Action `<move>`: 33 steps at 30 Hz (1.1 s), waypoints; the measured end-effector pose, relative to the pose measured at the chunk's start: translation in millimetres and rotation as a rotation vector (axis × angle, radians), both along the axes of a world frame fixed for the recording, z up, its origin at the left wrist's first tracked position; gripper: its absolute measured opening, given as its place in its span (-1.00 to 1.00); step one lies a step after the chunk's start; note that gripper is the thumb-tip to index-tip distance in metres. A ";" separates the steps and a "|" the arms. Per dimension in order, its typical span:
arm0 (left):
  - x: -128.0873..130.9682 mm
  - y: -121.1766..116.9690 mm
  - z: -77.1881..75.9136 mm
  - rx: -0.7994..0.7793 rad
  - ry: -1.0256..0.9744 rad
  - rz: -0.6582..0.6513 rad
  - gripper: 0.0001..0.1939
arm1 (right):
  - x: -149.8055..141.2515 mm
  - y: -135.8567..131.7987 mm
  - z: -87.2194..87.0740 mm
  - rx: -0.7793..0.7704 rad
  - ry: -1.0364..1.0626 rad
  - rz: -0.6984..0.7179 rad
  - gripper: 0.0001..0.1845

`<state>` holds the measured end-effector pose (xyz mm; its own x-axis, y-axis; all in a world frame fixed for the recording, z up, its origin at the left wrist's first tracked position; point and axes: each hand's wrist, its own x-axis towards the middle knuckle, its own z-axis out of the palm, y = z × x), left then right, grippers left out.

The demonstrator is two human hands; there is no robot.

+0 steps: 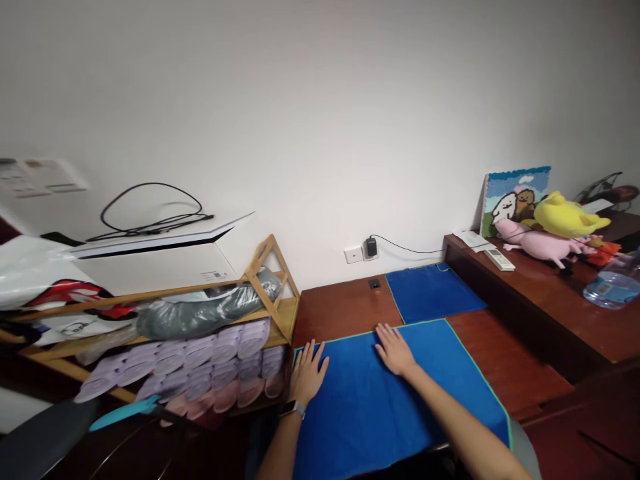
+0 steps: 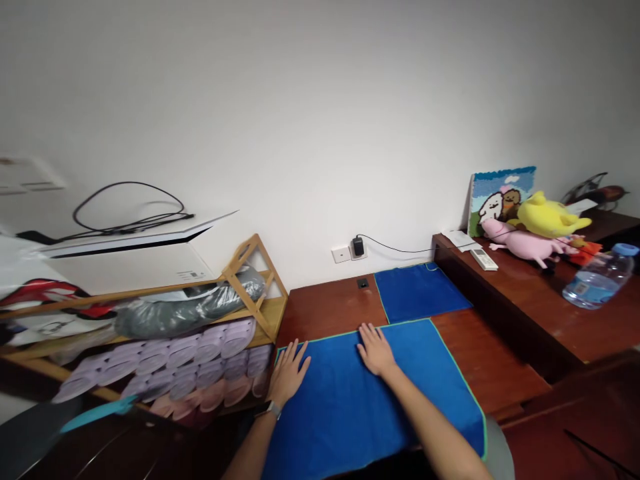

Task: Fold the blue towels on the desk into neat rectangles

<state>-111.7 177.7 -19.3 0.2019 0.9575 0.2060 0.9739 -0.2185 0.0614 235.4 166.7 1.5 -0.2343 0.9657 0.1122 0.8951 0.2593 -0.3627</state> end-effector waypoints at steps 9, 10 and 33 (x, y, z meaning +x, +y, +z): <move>-15.7 -17.4 -10.1 -0.070 0.018 -0.006 -0.36 | 62.4 -13.9 -25.5 -0.088 -0.062 -0.114 -0.27; -16.3 -18.9 -10.5 -0.065 0.014 -0.004 -0.36 | 86.4 -18.7 -30.4 -0.095 -0.093 -0.167 -0.27; -13.8 -16.7 -9.1 -0.056 0.007 0.010 -0.38 | -21.3 -12.7 -12.8 -0.069 -0.021 0.043 -0.27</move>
<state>-125.5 161.0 -28.4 0.1932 0.9696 0.1502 0.9765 -0.2048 0.0665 214.1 154.0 -11.3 -0.2773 0.9599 0.0404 0.8911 0.2727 -0.3627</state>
